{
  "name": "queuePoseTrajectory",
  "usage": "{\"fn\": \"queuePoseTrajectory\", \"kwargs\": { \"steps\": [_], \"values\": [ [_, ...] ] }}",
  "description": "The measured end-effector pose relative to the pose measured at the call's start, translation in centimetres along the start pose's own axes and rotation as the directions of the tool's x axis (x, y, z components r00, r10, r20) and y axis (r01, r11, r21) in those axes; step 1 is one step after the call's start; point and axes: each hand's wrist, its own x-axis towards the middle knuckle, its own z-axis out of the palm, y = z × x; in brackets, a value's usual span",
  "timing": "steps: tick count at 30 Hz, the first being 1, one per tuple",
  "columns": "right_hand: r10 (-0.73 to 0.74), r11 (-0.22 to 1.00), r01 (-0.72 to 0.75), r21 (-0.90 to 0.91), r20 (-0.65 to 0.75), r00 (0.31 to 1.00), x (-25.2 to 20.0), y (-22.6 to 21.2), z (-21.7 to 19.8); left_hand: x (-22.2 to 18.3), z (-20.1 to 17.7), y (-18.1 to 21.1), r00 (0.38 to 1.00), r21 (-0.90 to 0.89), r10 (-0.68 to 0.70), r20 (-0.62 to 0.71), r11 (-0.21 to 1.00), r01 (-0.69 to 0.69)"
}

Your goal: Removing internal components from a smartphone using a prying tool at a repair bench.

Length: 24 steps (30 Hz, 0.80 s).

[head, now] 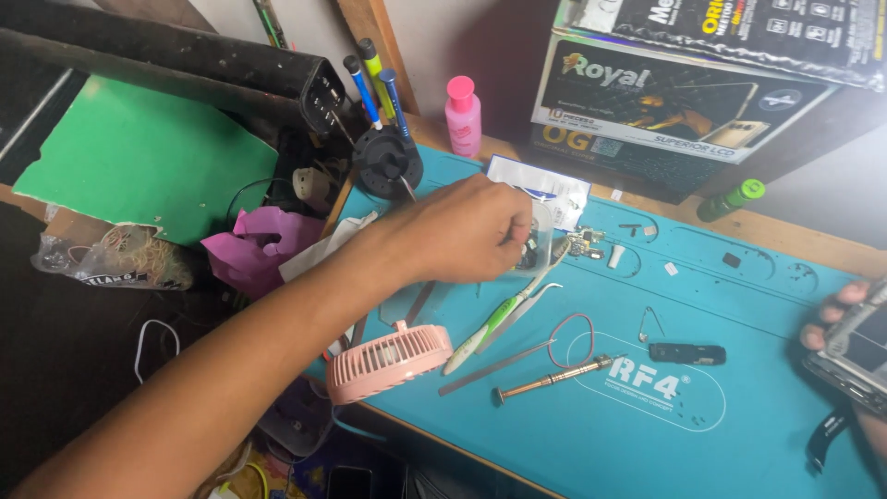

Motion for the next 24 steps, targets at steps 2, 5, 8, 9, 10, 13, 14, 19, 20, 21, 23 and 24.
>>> {"fn": "queuePoseTrajectory", "kwargs": {
  "steps": [2,5,8,9,10,13,14,19,20,21,23,24],
  "values": [
    [-0.013,1.000,0.013,0.008,0.000,1.000,-0.4,4.4,10.0,-0.4,-0.2,0.4,0.998,-0.051,-0.052,-0.037,0.997,0.050],
    [-0.086,0.902,-0.103,-0.419,-0.409,0.909,1.7,4.6,27.5,-0.4,0.5,-0.3,0.997,0.145,-0.005,-0.073,0.989,0.015],
    [-0.075,0.912,-0.087,-0.401,-0.373,0.925,2.0,4.6,27.8,-0.3,0.7,0.2,0.997,0.157,0.033,-0.072,0.987,-0.022],
    [-0.075,0.913,-0.085,-0.399,-0.370,0.926,2.0,4.7,28.1,-0.2,0.9,0.3,0.997,0.160,0.031,-0.073,0.987,-0.019],
    [-0.069,0.913,-0.095,-0.397,-0.379,0.923,2.0,4.7,28.5,-0.1,1.0,0.4,0.999,0.196,0.010,-0.039,0.981,-0.002],
    [-0.053,0.907,-0.114,-0.405,-0.379,0.924,2.5,4.7,30.6,0.2,1.5,0.4,1.000,0.236,-0.026,0.002,0.972,0.025],
    [-0.044,0.900,-0.126,-0.417,-0.376,0.926,2.7,4.6,31.5,0.4,1.7,0.5,0.999,0.235,-0.036,0.012,0.971,0.032],
    [-0.054,0.918,-0.117,-0.380,-0.410,0.911,3.6,4.6,34.3,0.2,1.5,0.6,0.998,0.226,-0.054,0.011,0.973,0.050],
    [-0.060,0.930,-0.102,-0.355,-0.418,0.907,3.8,4.5,34.7,0.1,1.2,0.8,0.999,0.204,-0.054,0.003,0.978,0.052],
    [-0.064,0.930,-0.098,-0.355,-0.417,0.907,3.8,4.4,35.0,0.3,1.1,0.8,0.999,0.207,-0.052,0.002,0.977,0.050],
    [-0.054,0.962,-0.054,-0.267,-0.382,0.923,3.7,4.5,35.4,0.4,1.2,0.7,0.996,0.258,-0.084,0.010,0.963,0.078],
    [-0.053,0.962,-0.055,-0.266,-0.383,0.922,3.7,4.4,35.6,0.6,1.3,0.7,0.996,0.257,-0.084,0.012,0.963,0.079]
  ]
}}
